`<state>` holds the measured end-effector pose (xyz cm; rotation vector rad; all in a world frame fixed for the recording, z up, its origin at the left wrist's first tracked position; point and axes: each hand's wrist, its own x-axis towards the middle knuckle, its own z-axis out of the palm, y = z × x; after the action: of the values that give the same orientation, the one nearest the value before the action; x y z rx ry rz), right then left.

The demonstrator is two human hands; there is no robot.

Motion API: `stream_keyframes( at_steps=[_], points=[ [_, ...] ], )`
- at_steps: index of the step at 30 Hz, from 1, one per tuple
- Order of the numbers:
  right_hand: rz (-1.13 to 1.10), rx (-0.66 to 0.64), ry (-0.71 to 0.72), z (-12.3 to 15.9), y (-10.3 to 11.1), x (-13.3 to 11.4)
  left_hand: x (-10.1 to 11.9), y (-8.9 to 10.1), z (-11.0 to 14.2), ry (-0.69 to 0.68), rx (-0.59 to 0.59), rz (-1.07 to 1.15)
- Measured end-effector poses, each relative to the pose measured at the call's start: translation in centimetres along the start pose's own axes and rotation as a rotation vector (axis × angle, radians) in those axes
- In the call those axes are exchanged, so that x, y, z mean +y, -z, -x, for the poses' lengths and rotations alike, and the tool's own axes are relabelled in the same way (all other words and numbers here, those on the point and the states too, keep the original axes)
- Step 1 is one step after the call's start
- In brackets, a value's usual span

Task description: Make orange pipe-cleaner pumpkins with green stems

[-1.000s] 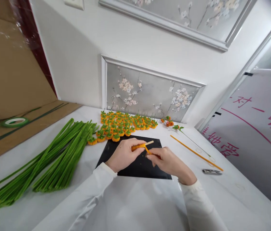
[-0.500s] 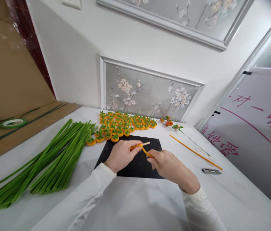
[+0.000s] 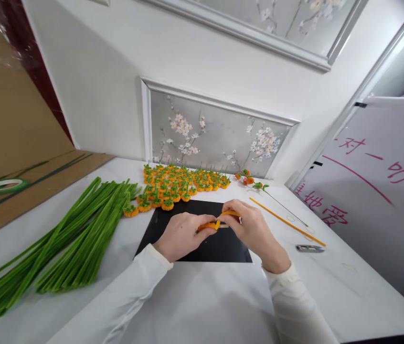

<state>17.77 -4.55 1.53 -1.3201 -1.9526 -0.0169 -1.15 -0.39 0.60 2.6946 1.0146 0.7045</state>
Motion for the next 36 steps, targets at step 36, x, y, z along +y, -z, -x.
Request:
stream_keyframes(
  at_steps=[36],
  points=[
    [0.024, -0.455, 0.003, 0.8, 0.0, -0.1, -0.7, -0.3, -0.3, 0.120, 0.125, 0.216]
  ],
)
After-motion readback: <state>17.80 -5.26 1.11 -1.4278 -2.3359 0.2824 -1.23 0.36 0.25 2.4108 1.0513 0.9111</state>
